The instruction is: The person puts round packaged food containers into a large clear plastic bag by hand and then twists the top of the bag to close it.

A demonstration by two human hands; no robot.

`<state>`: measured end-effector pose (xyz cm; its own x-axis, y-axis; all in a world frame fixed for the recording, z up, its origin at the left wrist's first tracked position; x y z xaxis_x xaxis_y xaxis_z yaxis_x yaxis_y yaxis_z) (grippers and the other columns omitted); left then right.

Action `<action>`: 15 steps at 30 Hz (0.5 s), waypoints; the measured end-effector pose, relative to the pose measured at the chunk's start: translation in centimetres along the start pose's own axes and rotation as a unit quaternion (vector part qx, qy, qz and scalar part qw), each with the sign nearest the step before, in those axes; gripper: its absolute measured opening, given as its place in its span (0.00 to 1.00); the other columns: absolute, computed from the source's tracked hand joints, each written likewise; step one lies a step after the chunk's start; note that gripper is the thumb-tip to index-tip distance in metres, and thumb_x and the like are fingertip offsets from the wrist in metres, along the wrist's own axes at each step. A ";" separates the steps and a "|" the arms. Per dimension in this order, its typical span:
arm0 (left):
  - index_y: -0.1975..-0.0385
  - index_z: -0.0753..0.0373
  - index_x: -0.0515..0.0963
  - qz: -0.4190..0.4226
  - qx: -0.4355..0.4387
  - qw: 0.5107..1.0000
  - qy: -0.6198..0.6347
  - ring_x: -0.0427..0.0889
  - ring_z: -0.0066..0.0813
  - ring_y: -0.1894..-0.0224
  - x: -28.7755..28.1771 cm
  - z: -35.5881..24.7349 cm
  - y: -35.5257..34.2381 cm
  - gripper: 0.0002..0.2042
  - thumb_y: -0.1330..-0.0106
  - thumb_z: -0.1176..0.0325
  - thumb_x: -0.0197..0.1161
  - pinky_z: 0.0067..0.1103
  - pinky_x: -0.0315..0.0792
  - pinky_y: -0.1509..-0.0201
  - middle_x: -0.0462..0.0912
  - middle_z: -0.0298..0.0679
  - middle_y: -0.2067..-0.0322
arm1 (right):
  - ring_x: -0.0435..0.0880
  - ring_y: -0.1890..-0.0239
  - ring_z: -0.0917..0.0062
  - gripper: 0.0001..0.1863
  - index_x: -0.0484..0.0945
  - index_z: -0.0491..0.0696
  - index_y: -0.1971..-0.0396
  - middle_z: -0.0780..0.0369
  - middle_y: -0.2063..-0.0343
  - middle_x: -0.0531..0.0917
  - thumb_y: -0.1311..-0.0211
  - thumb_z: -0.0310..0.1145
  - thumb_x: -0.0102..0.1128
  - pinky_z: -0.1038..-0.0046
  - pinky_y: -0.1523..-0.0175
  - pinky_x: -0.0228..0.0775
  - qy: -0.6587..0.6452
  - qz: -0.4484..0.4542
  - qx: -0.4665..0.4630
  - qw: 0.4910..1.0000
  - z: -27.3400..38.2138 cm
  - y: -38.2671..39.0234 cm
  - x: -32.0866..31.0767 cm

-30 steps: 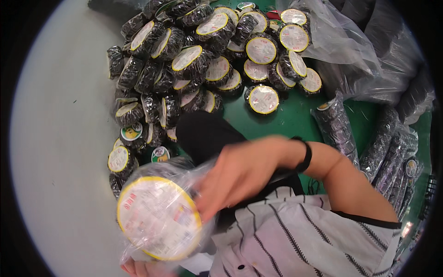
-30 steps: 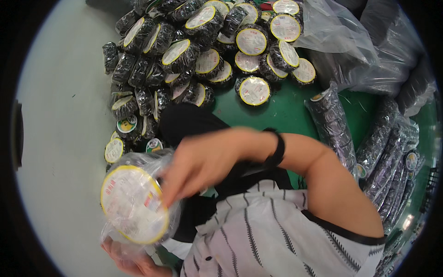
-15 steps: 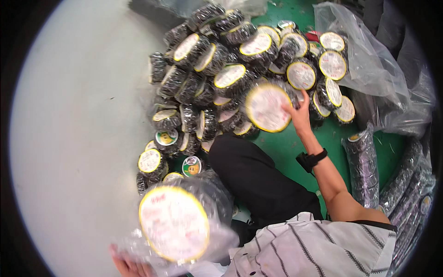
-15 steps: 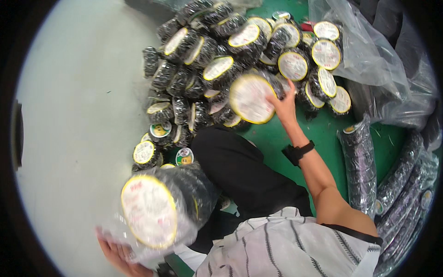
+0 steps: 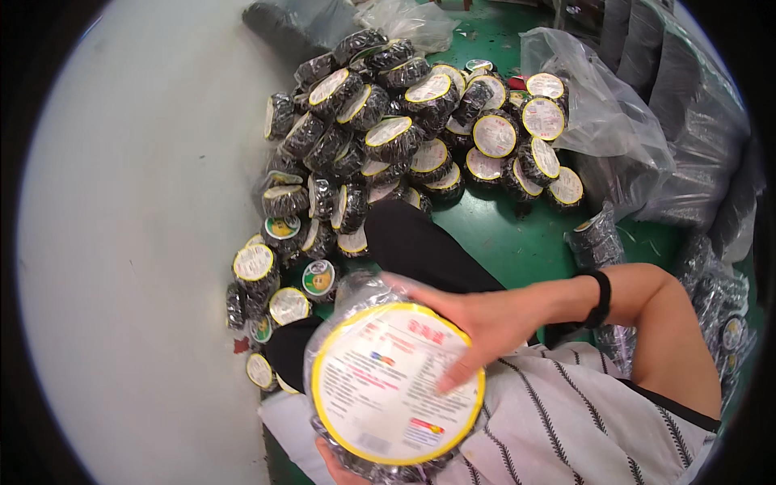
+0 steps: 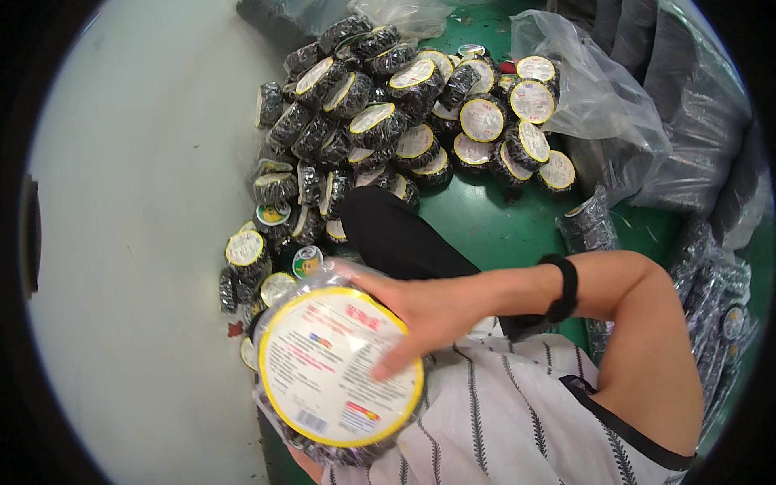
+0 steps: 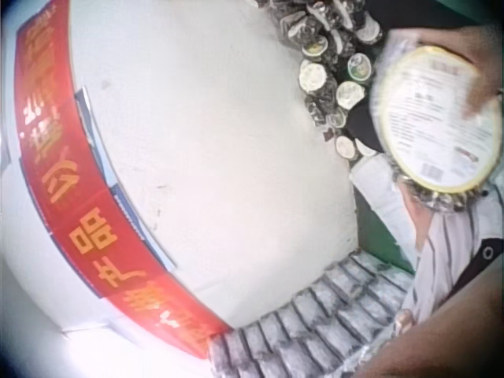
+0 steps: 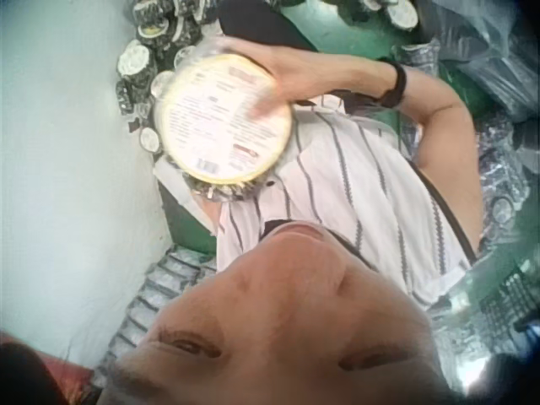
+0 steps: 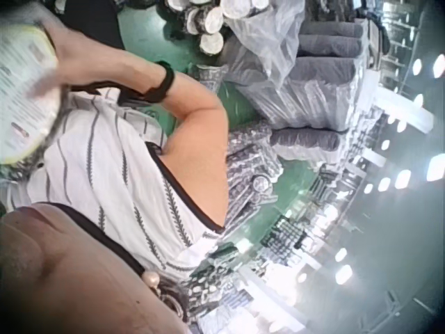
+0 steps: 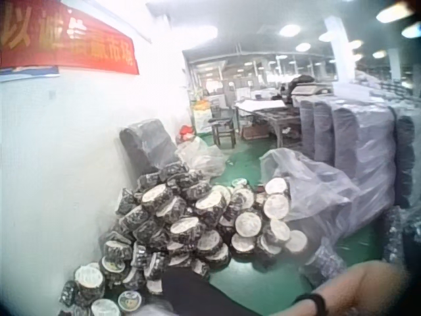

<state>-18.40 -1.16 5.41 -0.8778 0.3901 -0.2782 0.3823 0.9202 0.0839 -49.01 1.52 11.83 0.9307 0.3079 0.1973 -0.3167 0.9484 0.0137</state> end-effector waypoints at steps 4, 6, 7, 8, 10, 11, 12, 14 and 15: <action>0.44 0.70 0.63 -0.133 0.157 0.978 0.033 0.75 0.36 0.53 3.3 -4.3 -5.9 0.25 0.41 0.71 0.59 0.27 0.72 0.51 0.72 0.47 0.52 | 0.73 0.50 0.78 0.29 0.67 0.36 0.44 0.56 0.48 0.72 0.46 0.29 0.62 0.75 0.44 0.65 -0.067 -0.266 -0.220 0.936 2.4 -8.2 -2.9; 0.43 0.69 0.63 -0.212 0.203 0.953 0.073 0.74 0.35 0.51 2.9 -8.6 -11.1 0.26 0.43 0.73 0.60 0.27 0.72 0.49 0.71 0.47 0.50 | 0.74 0.49 0.67 0.18 0.77 0.39 0.54 0.53 0.51 0.75 0.42 0.35 0.59 0.70 0.46 0.67 -0.075 -0.358 -0.320 0.874 3.7 -12.5 -4.4; 0.55 0.66 0.69 -0.198 0.158 0.951 0.180 0.75 0.22 0.67 2.2 -10.8 -13.9 0.11 0.37 0.74 0.55 0.16 0.70 0.68 0.76 0.37 0.62 | 0.72 0.48 0.59 0.19 0.77 0.41 0.53 0.51 0.52 0.75 0.41 0.37 0.58 0.64 0.45 0.67 0.194 -0.360 -0.411 0.815 6.2 -12.6 -3.2; 0.64 0.63 0.67 -0.174 0.187 0.922 0.290 0.73 0.20 0.75 0.3 -12.0 -16.0 0.07 0.36 0.73 0.58 0.17 0.71 0.75 0.73 0.35 0.71 | 0.71 0.47 0.50 0.20 0.76 0.43 0.52 0.48 0.53 0.75 0.40 0.40 0.57 0.59 0.45 0.67 0.447 -0.338 -0.471 0.681 8.1 -12.8 -1.5; 0.70 0.61 0.64 -0.114 0.180 0.932 0.293 0.69 0.20 0.82 -0.8 -15.7 -15.8 0.08 0.33 0.69 0.57 0.16 0.69 0.78 0.70 0.34 0.81 | 0.60 0.37 0.47 0.20 0.72 0.48 0.46 0.39 0.43 0.64 0.35 0.40 0.51 0.52 0.35 0.55 0.719 -0.168 -0.327 0.590 9.1 -15.1 -1.4; 0.70 0.61 0.64 -0.079 0.179 0.933 0.301 0.68 0.20 0.83 -0.1 -16.8 -15.4 0.08 0.32 0.68 0.55 0.16 0.69 0.79 0.68 0.34 0.83 | 0.60 0.36 0.51 0.20 0.72 0.49 0.45 0.40 0.44 0.65 0.35 0.39 0.50 0.53 0.35 0.55 0.713 -0.182 -0.366 0.570 10.1 -14.0 -1.4; 0.71 0.61 0.64 -0.044 0.175 0.936 0.301 0.67 0.20 0.85 0.7 -17.9 -15.4 0.08 0.31 0.68 0.54 0.16 0.68 0.79 0.67 0.34 0.85 | 0.61 0.36 0.55 0.20 0.70 0.49 0.44 0.42 0.44 0.67 0.35 0.37 0.50 0.54 0.34 0.56 0.716 -0.141 -0.371 0.574 10.4 -13.8 -1.7; 0.69 0.62 0.64 0.009 0.134 0.911 0.390 0.59 0.19 0.89 -1.1 -19.0 -17.1 0.09 0.27 0.66 0.43 0.17 0.62 0.84 0.59 0.32 0.87 | 0.65 0.37 0.61 0.22 0.67 0.50 0.41 0.46 0.45 0.70 0.35 0.33 0.49 0.58 0.34 0.58 0.727 0.005 -0.347 0.592 11.6 -14.2 -1.3; 0.67 0.62 0.64 0.087 0.112 0.878 0.458 0.58 0.19 0.89 -3.0 -19.3 -18.5 0.08 0.27 0.66 0.42 0.18 0.60 0.85 0.57 0.31 0.87 | 0.66 0.38 0.62 0.23 0.65 0.49 0.40 0.48 0.45 0.70 0.35 0.32 0.50 0.60 0.35 0.59 0.667 0.037 -0.321 0.671 11.6 -14.5 -2.4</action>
<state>-28.39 -18.74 23.20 -0.6256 0.4803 0.6147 0.4901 0.8551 -0.1693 -48.79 -13.83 22.55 0.3873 -0.2564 -0.8856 -0.6260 0.6321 -0.4568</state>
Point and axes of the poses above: each hand's wrist, its own y-axis away from the middle knuckle, its own x-axis out of the palm, z = x × y, the point moved 4 cm from there along -y, towards the middle knuckle
